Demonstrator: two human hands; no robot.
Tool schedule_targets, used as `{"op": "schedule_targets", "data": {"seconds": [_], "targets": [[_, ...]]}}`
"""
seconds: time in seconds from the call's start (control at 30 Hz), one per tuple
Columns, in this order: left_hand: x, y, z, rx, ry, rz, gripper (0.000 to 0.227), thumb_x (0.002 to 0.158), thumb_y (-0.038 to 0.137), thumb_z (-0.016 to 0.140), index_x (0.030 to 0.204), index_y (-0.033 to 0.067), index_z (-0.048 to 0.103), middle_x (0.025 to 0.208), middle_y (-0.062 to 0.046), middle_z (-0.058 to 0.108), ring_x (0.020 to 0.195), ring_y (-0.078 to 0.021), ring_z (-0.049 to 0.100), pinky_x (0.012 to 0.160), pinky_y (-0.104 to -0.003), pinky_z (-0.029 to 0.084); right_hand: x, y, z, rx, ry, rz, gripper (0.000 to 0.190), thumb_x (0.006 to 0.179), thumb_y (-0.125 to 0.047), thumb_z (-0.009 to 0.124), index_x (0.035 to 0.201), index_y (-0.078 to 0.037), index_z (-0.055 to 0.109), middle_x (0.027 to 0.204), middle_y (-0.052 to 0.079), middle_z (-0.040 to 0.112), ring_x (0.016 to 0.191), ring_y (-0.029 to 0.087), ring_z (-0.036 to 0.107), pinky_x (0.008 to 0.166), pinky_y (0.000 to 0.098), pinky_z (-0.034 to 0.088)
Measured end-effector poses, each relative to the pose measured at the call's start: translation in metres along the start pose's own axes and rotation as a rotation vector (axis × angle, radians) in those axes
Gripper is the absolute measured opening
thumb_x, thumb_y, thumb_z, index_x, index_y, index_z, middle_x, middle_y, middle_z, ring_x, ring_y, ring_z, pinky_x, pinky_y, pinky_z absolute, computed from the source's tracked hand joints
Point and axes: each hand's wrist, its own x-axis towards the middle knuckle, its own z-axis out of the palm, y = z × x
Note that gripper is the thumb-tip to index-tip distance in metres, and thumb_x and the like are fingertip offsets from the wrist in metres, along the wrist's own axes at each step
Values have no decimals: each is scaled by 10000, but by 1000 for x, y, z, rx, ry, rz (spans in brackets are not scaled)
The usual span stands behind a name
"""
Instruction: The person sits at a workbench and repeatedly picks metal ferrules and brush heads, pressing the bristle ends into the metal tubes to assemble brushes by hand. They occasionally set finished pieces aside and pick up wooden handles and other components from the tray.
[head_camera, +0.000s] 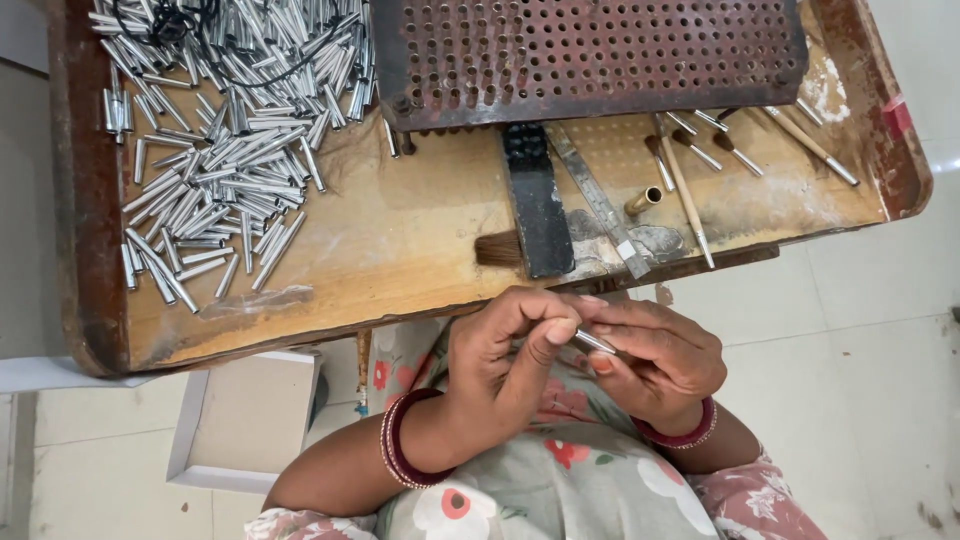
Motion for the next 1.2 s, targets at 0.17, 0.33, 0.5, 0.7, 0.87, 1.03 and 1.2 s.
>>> {"op": "schedule_targets", "data": {"seconds": [0.17,0.33,0.5,0.7,0.87,1.03,1.2], "targets": [[0,-9,2,-115,33,-52,177,1121,151,580,1108,-22,611,1140,-157,757,1028,-132,712,935,-286,597,0,6,1,-32,12,-31,238,935,-201,784,981,-3,661,1055,208,744,914,231,769,753,287,617],[-6,-16,7,-203,52,-54,178,1143,156,583,1116,-19,605,1127,-156,755,1009,-119,708,920,-268,593,-4,9,2,2,37,-53,245,938,-216,783,983,-15,651,1046,205,739,917,232,766,760,297,621],[1,-16,7,-306,7,-94,158,1016,106,703,1101,-22,667,1314,-200,676,1187,-196,654,1021,-345,533,0,1,2,-108,17,-92,191,930,-158,795,1024,-33,685,1104,185,738,921,220,764,778,296,624],[-4,-28,3,-263,-63,-153,115,1035,101,706,1022,-12,721,1315,-148,697,1419,-239,577,1146,-386,481,8,2,-11,-168,-182,-193,172,873,-71,805,1003,-91,695,991,95,744,855,220,767,717,318,611],[-1,-25,3,-358,-119,-185,164,1090,142,651,1082,-14,704,1238,-106,720,1480,-238,531,1190,-386,460,-16,19,-24,-184,-565,17,229,779,-123,859,975,-81,749,862,94,748,732,239,730,655,338,572],[-2,-33,10,-402,-183,-275,183,1086,149,633,1089,-19,707,1296,-109,711,1415,-221,546,1085,-365,475,-29,9,-19,-49,-245,269,317,848,-215,865,1063,-31,722,946,114,764,760,175,711,672,302,551],[10,-26,15,-92,-183,-173,252,1033,168,686,1194,-25,688,1341,-184,665,1331,-224,631,1068,-357,559,-31,6,-16,10,133,200,180,968,-98,776,1087,-33,658,1013,117,748,781,120,720,626,245,575]]}}
